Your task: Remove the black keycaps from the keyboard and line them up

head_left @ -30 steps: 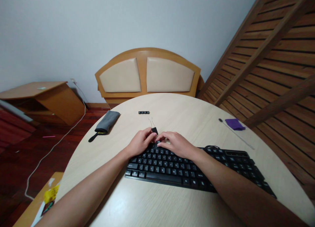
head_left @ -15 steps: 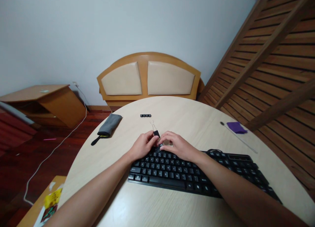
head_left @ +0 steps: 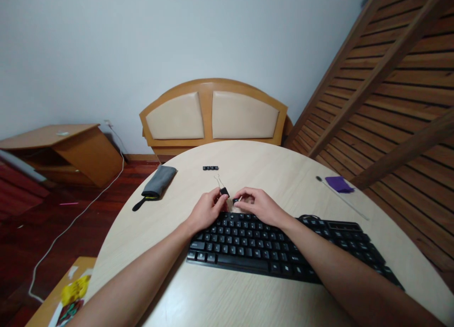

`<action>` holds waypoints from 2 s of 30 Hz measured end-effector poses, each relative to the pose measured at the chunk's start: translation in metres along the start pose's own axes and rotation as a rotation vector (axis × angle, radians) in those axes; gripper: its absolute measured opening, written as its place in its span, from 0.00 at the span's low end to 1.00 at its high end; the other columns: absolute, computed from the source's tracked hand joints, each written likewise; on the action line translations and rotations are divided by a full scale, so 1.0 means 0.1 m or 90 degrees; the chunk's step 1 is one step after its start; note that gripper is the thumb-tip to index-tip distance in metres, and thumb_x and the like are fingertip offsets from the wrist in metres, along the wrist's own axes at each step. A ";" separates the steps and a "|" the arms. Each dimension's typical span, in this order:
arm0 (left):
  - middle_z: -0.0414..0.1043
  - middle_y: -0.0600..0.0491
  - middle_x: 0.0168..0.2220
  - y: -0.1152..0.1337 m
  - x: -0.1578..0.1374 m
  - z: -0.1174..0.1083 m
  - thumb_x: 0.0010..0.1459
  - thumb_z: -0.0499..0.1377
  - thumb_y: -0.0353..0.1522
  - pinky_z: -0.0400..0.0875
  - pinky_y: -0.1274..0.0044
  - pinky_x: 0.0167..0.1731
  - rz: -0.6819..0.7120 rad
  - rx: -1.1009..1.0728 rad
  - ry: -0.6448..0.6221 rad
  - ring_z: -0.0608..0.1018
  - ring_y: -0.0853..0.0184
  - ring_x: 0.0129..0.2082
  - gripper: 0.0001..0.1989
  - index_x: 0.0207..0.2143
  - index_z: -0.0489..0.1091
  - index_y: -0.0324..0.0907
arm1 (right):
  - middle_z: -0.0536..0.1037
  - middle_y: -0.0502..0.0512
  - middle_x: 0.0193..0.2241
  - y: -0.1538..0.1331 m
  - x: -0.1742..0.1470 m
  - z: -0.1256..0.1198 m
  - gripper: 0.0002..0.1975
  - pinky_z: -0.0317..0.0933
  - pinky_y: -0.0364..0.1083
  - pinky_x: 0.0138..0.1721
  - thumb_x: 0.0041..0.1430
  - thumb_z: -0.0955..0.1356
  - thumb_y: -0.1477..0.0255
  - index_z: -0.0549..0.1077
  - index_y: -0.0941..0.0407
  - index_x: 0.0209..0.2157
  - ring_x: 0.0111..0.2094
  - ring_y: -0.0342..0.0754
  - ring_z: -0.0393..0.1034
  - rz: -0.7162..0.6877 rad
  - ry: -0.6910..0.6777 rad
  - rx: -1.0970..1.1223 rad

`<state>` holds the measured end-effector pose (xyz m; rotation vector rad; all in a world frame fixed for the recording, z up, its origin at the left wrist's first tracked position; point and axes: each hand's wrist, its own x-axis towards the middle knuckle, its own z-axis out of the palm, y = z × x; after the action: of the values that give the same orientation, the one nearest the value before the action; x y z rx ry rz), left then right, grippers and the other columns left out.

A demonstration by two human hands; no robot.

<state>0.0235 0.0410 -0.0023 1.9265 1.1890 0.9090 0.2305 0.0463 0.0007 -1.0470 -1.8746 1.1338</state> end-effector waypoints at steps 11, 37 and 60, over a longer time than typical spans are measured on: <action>0.75 0.53 0.26 0.00 0.00 0.02 0.65 0.51 0.40 0.67 0.76 0.28 -0.016 0.025 -0.011 0.77 0.65 0.26 0.14 0.31 0.66 0.41 | 0.81 0.57 0.35 0.04 0.48 -0.19 0.12 0.65 0.43 0.35 0.55 0.72 0.71 0.78 0.59 0.41 0.32 0.45 0.72 0.044 0.086 -0.135; 0.75 0.52 0.26 -0.02 0.01 0.02 0.65 0.50 0.40 0.66 0.76 0.27 -0.023 0.057 -0.006 0.76 0.64 0.26 0.15 0.30 0.65 0.41 | 0.81 0.50 0.43 0.42 1.50 0.10 0.12 0.63 0.43 0.43 0.59 0.68 0.67 0.77 0.47 0.45 0.45 0.49 0.73 0.088 0.160 -0.431; 0.76 0.52 0.27 -0.02 0.00 0.02 0.65 0.51 0.41 0.67 0.75 0.28 -0.018 0.051 -0.008 0.77 0.64 0.26 0.15 0.30 0.66 0.41 | 0.79 0.51 0.45 0.41 1.51 0.15 0.15 0.63 0.44 0.44 0.60 0.69 0.66 0.75 0.49 0.48 0.46 0.49 0.72 0.082 0.153 -0.425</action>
<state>0.0246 0.0414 -0.0049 1.9710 1.2589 0.8443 0.1647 0.1871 -0.0192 -1.6013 -2.0489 0.4024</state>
